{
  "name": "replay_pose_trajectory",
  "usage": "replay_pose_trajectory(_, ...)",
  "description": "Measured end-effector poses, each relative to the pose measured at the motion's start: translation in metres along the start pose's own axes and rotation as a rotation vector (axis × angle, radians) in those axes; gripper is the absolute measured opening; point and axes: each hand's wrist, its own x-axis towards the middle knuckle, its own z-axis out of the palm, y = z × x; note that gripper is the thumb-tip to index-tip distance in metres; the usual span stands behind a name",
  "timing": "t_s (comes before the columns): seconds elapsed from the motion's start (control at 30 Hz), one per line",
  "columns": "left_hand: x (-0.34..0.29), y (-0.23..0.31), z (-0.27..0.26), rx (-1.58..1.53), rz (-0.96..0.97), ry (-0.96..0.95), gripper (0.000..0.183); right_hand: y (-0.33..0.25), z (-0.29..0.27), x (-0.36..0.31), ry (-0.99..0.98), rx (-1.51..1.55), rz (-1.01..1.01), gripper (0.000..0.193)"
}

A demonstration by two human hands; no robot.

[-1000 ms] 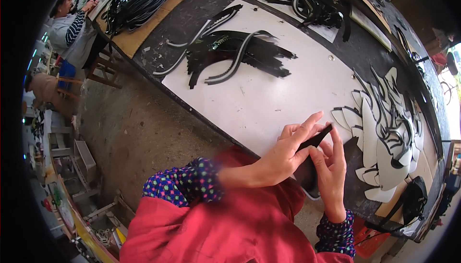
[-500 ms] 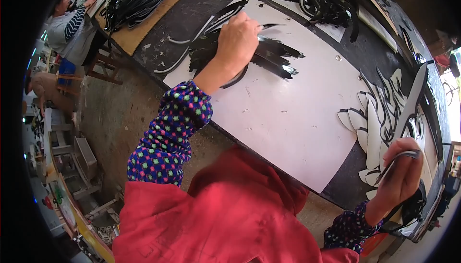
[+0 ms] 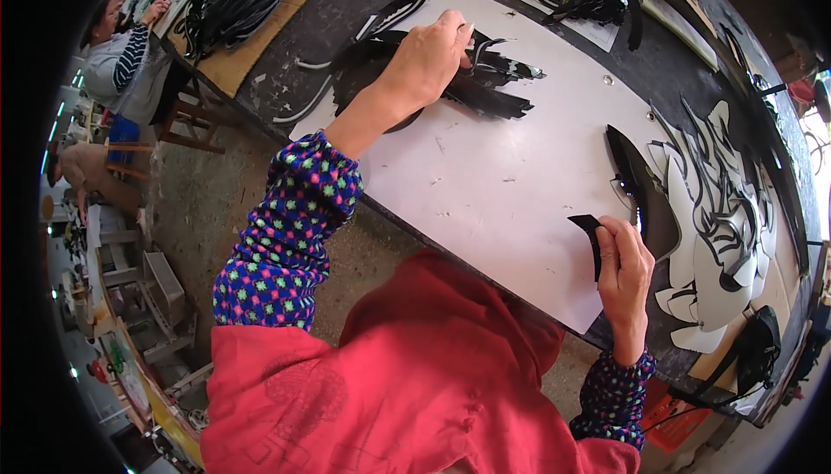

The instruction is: Organizing and inspecting various precut shoe upper components on a manufacturing workstation.

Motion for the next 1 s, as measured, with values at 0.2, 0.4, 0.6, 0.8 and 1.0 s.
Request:
replay_pose_trajectory(0.2,-0.001,-0.002,-0.010,-0.134,-0.060,-0.108,0.026,0.004,0.017,0.002,-0.043,0.007,0.046,0.007)
replay_pose_trajectory(0.4,-0.002,-0.006,-0.021,-0.229,-0.041,-0.193,0.027,0.001,0.023,0.005,-0.066,-0.096,-0.014,0.008)
replay_pose_trajectory(0.6,-0.019,0.003,-0.026,-0.039,0.082,-0.163,0.021,-0.045,0.020,0.070,-0.040,-0.164,0.031,0.023)
replay_pose_trajectory(0.8,-0.028,0.015,-0.023,-0.046,0.152,-0.084,0.017,-0.047,0.087,0.155,-0.212,0.718,0.446,0.032)
replay_pose_trajectory(1.0,-0.032,-0.002,-0.013,-0.008,0.160,0.047,0.017,-0.037,0.113,0.152,-0.108,0.622,0.372,0.015)
